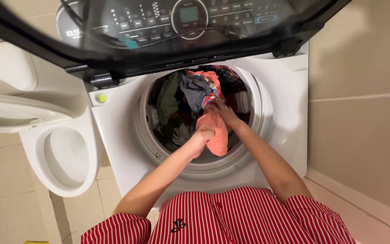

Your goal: Transferring washed clothes from a top-loading washing machine into a red plastic basin located on a bathroom counter.

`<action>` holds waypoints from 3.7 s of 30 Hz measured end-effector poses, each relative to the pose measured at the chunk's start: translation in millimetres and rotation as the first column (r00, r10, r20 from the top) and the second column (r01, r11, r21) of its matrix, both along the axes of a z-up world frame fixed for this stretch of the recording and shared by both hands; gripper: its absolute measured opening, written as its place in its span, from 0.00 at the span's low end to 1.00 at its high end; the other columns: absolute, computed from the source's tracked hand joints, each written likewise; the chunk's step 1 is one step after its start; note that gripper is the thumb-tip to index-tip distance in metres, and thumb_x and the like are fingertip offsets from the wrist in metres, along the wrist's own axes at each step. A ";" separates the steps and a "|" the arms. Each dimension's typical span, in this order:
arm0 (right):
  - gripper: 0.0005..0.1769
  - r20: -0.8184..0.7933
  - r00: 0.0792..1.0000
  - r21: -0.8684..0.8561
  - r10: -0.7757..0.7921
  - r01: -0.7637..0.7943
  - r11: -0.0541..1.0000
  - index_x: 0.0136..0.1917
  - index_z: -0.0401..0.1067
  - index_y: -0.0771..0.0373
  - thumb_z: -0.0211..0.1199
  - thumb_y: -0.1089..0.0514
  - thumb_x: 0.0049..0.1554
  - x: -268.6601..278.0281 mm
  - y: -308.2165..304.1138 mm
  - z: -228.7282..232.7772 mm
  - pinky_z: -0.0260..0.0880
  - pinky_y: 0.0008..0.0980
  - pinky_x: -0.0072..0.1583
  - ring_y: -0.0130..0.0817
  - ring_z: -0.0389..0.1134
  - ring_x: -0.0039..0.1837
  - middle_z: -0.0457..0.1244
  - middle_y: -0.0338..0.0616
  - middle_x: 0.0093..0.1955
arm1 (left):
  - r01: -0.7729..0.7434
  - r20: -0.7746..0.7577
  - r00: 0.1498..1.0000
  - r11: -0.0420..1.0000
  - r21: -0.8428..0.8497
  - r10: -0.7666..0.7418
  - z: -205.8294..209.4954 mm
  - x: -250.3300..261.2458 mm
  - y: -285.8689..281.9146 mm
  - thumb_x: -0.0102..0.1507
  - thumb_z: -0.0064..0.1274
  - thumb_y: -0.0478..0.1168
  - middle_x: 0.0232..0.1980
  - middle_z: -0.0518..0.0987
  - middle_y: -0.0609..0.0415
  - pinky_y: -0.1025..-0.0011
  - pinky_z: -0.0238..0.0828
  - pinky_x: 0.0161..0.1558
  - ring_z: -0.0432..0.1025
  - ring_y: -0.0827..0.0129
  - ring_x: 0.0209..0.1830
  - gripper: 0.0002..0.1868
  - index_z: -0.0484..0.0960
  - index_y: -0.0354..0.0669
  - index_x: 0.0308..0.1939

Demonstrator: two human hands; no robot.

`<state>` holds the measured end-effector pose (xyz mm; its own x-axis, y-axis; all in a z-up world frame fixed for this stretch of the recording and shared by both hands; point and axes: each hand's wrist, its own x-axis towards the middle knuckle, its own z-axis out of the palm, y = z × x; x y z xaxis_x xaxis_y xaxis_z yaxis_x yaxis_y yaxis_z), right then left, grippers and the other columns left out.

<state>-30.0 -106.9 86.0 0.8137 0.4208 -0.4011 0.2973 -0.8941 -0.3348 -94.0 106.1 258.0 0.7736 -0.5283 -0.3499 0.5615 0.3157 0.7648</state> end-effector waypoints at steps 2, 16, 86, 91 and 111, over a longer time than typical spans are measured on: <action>0.33 0.066 0.998 0.227 0.006 -0.021 0.974 0.75 0.61 0.40 0.61 0.54 0.57 -3.6 2.5 -4.0 0.57 0.60 0.68 0.55 0.44 0.81 0.40 0.52 0.85 | 0.021 -0.162 0.986 0.992 -0.127 -0.042 38.0 -3.1 5.5 0.52 0.41 0.30 0.27 0.65 0.67 0.75 0.53 0.30 0.59 0.82 0.28 0.07 0.70 0.46 0.22; 0.18 -0.340 0.848 0.284 -0.407 0.505 0.815 0.44 0.80 0.66 0.64 0.49 0.52 2.9 27.2 176.0 0.74 0.38 0.49 0.47 0.76 0.45 0.71 0.58 0.39 | 0.159 0.090 0.981 0.981 0.109 -0.169 -63.0 37.6 105.6 0.61 0.44 0.32 0.32 0.74 0.46 0.59 0.64 0.40 0.67 0.62 0.32 0.12 0.79 0.22 0.37; 0.46 -0.806 0.591 0.580 0.039 0.802 -0.143 0.79 0.54 0.67 0.64 0.73 0.49 -32.2 -32.6 256.2 0.63 0.39 0.72 0.40 0.63 0.74 0.60 0.50 0.74 | -0.241 0.592 0.791 0.811 0.533 -0.154 64.0 9.4 86.0 0.58 0.61 0.44 0.58 0.78 0.34 0.52 0.72 0.55 0.75 0.49 0.57 0.49 0.49 0.40 0.76; 0.41 -0.668 0.709 0.585 -0.227 0.689 0.429 0.76 0.57 0.71 0.69 0.64 0.52 -20.6 -45.2 241.4 0.63 0.39 0.70 0.41 0.64 0.71 0.62 0.53 0.71 | -0.078 0.180 0.896 0.254 0.964 -0.406 55.8 15.3 92.2 0.63 0.54 0.35 0.48 0.81 0.33 0.48 0.72 0.50 0.77 0.41 0.46 0.49 0.49 0.55 0.86; 0.15 0.068 0.994 -0.342 -0.089 0.108 0.933 0.59 0.81 0.51 0.66 0.58 0.58 -28.0 -33.9 151.3 0.75 0.48 0.56 0.50 0.74 0.56 0.72 0.49 0.52 | 0.270 -0.361 0.717 -0.240 0.932 -0.596 43.9 26.3 100.5 0.63 0.58 0.56 0.50 0.85 0.44 0.53 0.81 0.47 0.81 0.52 0.49 0.25 0.86 0.39 0.51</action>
<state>-58.0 -140.7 237.3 0.8671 0.1806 -0.4642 0.2105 -0.9775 0.0128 -67.6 206.7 301.9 0.6368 -0.0666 -0.7682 -0.0040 -0.9965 0.0831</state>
